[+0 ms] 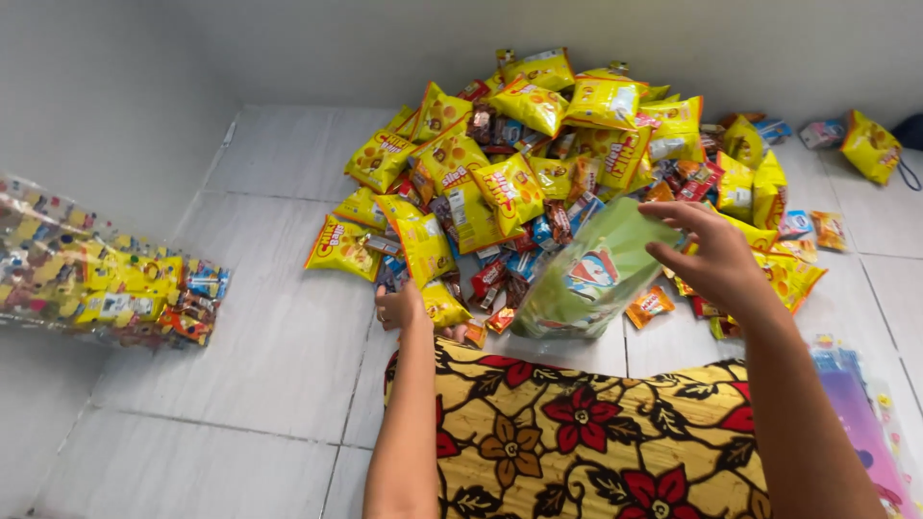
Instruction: Packing small individual snack and candy packets into larger plastic bags from a pile on the floor.
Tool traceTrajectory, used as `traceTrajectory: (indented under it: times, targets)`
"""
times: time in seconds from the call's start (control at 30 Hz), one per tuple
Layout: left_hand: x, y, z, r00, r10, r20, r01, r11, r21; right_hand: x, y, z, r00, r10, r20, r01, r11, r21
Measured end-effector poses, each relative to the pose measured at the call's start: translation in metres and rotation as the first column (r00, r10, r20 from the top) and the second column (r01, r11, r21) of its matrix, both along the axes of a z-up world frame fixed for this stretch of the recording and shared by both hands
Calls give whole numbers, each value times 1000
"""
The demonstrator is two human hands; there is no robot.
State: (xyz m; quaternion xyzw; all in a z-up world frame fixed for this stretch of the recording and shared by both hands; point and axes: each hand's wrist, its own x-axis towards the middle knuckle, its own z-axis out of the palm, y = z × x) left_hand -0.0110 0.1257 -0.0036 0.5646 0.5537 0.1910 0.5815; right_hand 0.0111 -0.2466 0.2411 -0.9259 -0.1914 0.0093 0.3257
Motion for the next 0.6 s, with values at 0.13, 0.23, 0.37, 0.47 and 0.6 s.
traceTrajectory:
  times: [0.13,0.23,0.37,0.47,0.6]
  targets:
    - [13,11,-1,879,-143,-455,180,983,38,-4,1,4,1000,3,-16,-3,1000,11]
    - [11,-2,-21,678,-355,-644,610,760,223,-16,9,15,1000,-12,-29,11,999,-46]
    - [20,-18,-7,658,-341,-672,699,609,375,-21,10,14,998,-36,-51,32,995,-90]
    - [33,-7,-19,818,-269,-509,485,798,357,-22,11,14,999,-30,19,32,998,-60]
    - [39,14,-45,890,-165,-424,309,904,296,-22,11,17,998,-63,26,64,996,-60]
